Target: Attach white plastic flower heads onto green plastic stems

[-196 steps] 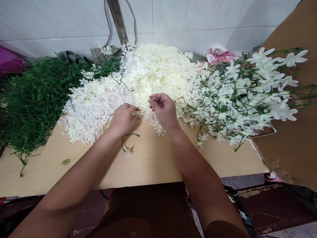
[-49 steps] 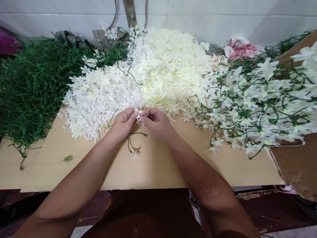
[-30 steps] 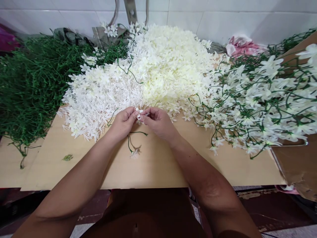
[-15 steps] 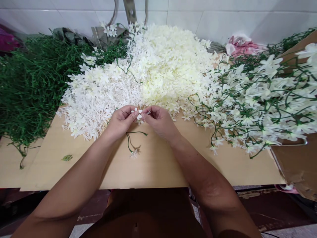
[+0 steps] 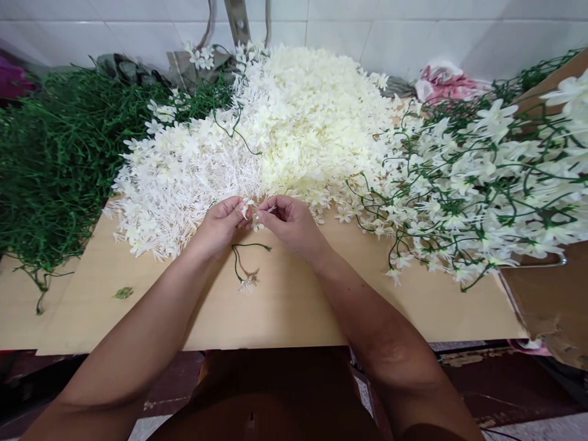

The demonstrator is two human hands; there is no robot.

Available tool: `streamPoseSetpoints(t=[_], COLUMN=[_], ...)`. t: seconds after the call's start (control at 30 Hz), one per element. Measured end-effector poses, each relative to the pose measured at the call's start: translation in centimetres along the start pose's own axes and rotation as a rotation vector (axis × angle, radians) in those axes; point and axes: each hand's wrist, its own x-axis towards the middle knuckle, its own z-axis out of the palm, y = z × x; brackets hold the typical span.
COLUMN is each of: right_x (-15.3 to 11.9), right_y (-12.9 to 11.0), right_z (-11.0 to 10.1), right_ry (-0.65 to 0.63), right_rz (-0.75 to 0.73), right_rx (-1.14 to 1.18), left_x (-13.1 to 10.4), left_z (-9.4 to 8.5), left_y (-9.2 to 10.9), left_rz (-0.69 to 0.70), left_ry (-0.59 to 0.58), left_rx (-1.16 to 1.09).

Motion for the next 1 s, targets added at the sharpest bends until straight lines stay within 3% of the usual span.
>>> streamPoseSetpoints(t=[0.27,0.5,1.0], right_x=[-0.1,0.0,0.1], right_y=[-0.09,0.07,-0.04], right_z=[0.4,0.5,0.15], right_ry=[-0.022,0.052,0.064], right_rz=[0.013,0.089,0.165], right_rx=[0.042,0.061,0.136], left_x=[-0.15,-0.38,-0.26], left_z=[0.22,0.17,0.15], left_y=[-0.14,-0.28,-0.2], left_rz=[0.028,0.126,0.174], left_ry=[0.024,0.056,-0.007], left_rx=[0.227,0.468,0.472])
